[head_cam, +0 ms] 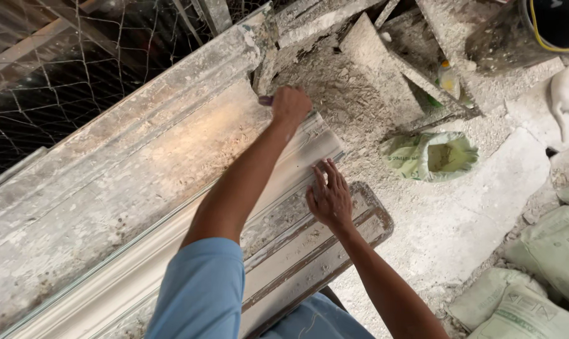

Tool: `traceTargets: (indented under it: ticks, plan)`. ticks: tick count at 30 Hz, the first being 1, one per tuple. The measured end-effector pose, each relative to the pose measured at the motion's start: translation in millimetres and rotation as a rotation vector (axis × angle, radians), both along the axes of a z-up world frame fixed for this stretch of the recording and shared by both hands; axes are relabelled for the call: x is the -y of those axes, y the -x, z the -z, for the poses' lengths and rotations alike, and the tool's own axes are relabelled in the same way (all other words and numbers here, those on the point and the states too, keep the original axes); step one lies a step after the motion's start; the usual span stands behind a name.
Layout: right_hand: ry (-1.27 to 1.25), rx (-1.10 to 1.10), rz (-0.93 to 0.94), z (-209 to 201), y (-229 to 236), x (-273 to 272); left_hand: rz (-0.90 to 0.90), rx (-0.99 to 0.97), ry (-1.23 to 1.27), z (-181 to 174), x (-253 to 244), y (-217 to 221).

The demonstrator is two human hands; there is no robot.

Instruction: The person uses a sanding block to smooth the surface of a long white molding piece placed on a workbench. They repeatedly rub the sanding block along the length of the molding, focusing on the flat and profiled edges.

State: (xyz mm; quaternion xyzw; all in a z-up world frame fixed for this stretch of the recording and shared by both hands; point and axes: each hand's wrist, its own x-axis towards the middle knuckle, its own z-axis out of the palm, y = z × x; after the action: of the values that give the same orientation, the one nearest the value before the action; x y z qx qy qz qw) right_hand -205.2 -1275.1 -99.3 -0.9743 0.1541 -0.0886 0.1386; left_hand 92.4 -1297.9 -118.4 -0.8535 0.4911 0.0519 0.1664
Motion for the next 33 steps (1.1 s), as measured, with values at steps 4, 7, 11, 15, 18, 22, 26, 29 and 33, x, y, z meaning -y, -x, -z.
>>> traceTargets:
  ticks: [4, 7, 11, 15, 18, 22, 26, 29, 33]
  plan:
    - [-0.007, 0.012, -0.013, 1, 4, 0, -0.342, -0.412, 0.076, -6, -55, -39]
    - [0.000, 0.022, -0.027, -2, 4, 2, -1.000, -1.135, 0.034, -31, -133, -56]
    - [-0.085, 0.036, 0.001, 0, 8, -2, -0.827, -0.771, -0.188, -76, -165, -63]
    - [-0.011, 0.006, 0.011, -4, 1, 1, -0.560, -0.476, -0.202, -109, -144, -74]
    - [-0.024, -0.008, 0.006, -1, 8, -3, -0.353, -0.355, 0.013, -80, -122, -42]
    - [-0.041, 0.024, 0.017, 0, 4, 3, 0.009, 0.097, 0.096, -47, -95, -6]
    - [-0.019, 0.052, -0.001, 0, 6, 2, 0.000, -0.017, 0.003, -52, -128, 4]
    - [-0.014, 0.075, -0.005, -2, 4, 2, -0.085, -0.215, 0.042, -67, -171, 11]
    - [0.017, 0.105, -0.026, -7, 6, -1, -0.154, -0.226, 0.006, -81, -230, 40]
